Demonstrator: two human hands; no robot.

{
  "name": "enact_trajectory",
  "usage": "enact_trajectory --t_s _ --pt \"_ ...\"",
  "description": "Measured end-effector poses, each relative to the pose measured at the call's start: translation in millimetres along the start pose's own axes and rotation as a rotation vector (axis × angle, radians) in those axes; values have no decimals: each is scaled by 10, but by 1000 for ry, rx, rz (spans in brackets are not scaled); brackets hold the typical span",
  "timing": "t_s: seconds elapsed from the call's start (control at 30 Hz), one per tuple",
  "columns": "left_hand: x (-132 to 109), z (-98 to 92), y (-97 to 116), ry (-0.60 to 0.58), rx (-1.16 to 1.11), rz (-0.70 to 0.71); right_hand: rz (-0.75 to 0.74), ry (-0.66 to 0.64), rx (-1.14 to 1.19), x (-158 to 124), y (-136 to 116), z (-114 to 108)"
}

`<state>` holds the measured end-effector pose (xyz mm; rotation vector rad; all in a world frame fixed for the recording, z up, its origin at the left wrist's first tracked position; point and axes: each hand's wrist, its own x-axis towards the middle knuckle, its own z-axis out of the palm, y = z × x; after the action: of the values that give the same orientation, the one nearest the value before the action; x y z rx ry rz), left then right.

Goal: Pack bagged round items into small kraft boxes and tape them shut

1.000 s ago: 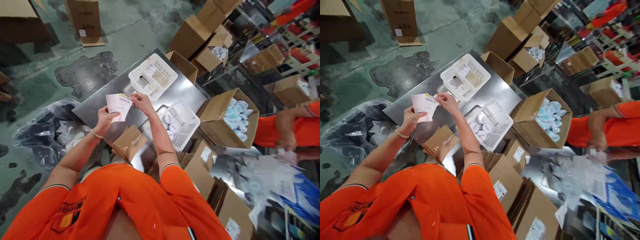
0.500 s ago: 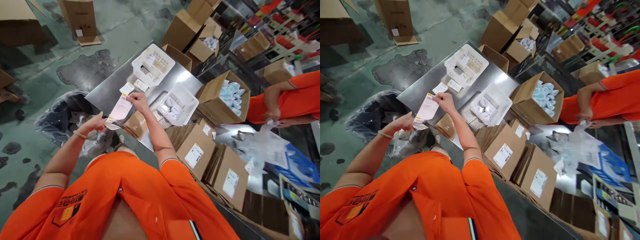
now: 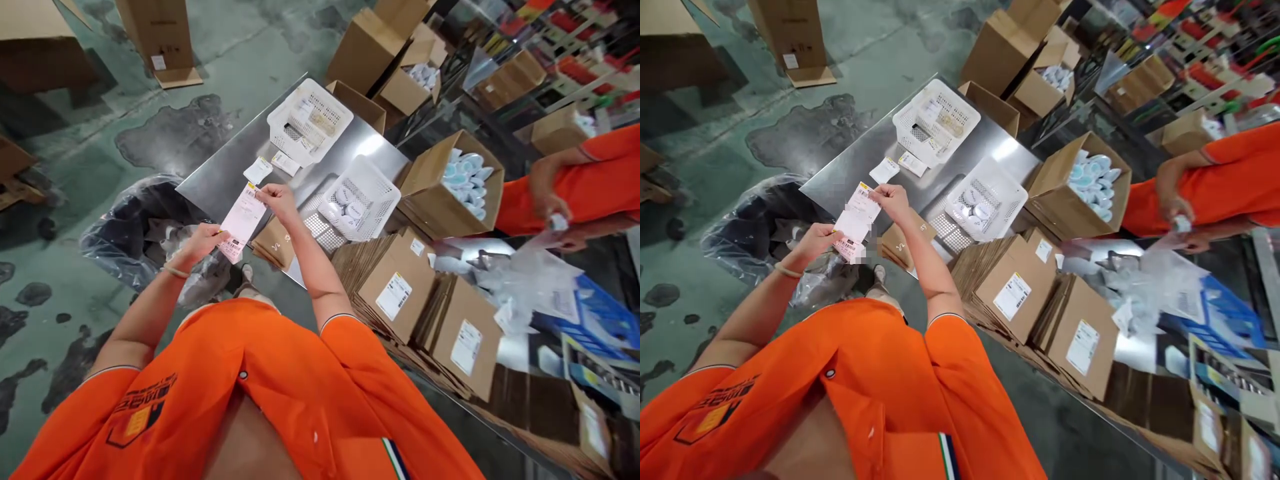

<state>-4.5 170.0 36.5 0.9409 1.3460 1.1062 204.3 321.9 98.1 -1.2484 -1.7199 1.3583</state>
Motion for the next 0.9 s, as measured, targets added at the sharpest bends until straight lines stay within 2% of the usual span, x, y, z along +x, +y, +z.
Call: enact_trajectory --t_s 0.07,0.2,0.27,0.37,0.43,0.5,0.6,0.67,0.73,0.77,0.83,0.9 --pt "51 67 33 -20 -2 -23 40 56 26 62 100 -91" --pt "203 147 107 8 18 -10 134 339 80 249 313 -446" --pt "323 175 149 -26 85 -24 128 409 86 339 397 -632" --pt "590 272 223 -98 191 -35 57 298 71 455 480 -774" --pt "805 387 265 -122 221 -42 17 204 70 522 520 -777" --pt "1009 524 283 -114 224 -63 13 192 117 561 566 -743" --pt "1231 734 262 -2 172 -61 109 221 277 520 686 -655" --pt "1317 864 233 90 117 -27 206 159 375 444 798 -573" --pt "1369 974 206 133 89 -12 272 105 435 397 906 -498" --pt "1384 1012 194 139 81 -17 291 119 454 407 950 -481" --pt "1391 1040 168 144 65 -39 333 227 506 507 1007 -525" --pt "1363 994 133 140 54 -70 394 287 621 686 1025 -692"
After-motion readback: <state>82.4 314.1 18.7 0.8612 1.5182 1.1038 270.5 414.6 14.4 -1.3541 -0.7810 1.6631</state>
